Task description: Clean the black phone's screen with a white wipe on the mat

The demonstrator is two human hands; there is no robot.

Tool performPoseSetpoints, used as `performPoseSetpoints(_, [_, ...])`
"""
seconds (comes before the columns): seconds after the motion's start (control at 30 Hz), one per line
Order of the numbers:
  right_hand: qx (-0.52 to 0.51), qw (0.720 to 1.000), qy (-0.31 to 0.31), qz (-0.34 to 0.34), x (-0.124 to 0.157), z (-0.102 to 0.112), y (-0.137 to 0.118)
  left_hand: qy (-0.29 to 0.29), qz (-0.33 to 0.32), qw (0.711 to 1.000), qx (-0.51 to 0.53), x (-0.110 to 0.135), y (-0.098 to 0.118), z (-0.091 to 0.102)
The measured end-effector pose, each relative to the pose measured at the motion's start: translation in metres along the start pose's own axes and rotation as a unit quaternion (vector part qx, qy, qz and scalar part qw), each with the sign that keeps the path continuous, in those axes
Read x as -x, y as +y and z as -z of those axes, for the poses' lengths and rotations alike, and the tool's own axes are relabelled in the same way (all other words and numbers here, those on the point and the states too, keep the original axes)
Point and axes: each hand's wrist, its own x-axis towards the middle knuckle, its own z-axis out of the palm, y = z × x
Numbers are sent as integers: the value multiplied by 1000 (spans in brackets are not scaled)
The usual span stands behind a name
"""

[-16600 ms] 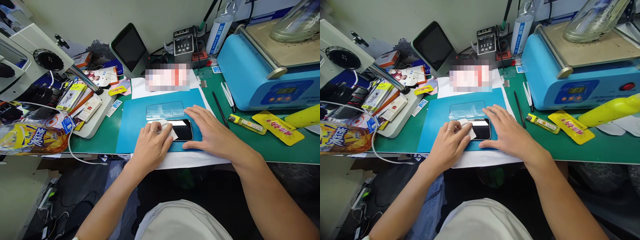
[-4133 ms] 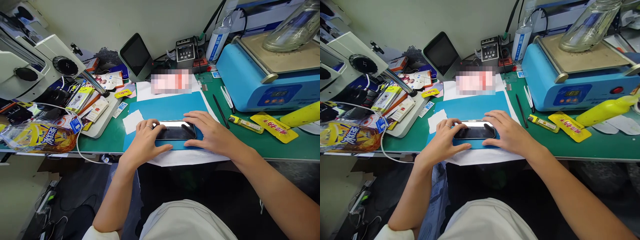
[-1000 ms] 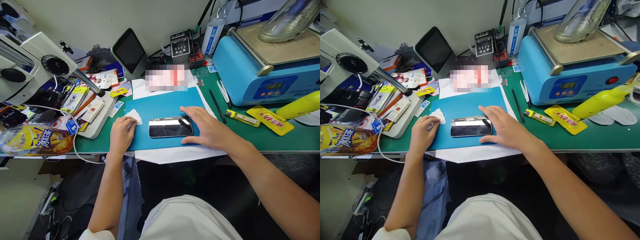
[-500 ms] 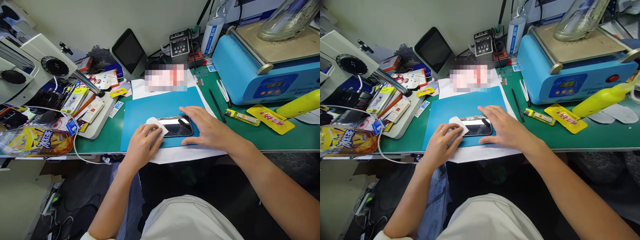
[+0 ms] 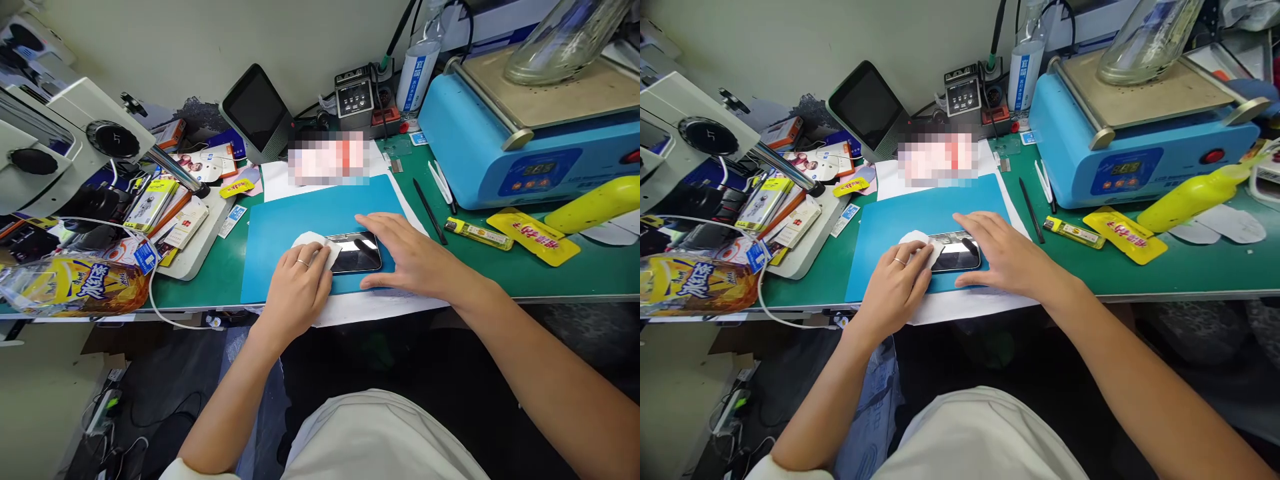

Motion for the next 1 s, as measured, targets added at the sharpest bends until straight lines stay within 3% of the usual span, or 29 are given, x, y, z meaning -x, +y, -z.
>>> performPoseSetpoints(0.2, [3,1000,2,7,0,1,-2,-4,26,1000,-3,25,9,7])
performPoseSetpoints(0.5, [15,1000,3,10,1,0,0,2,25,1000,-16,-18,6,-4])
performPoseSetpoints(0.8, [9,1000,6,17,2,0,-1,7,32,999,-11,12,18,0])
performPoseSetpoints(1.0, [9,1000,5,20,2,-1,1,10,31,999,-16,-14,14,-10])
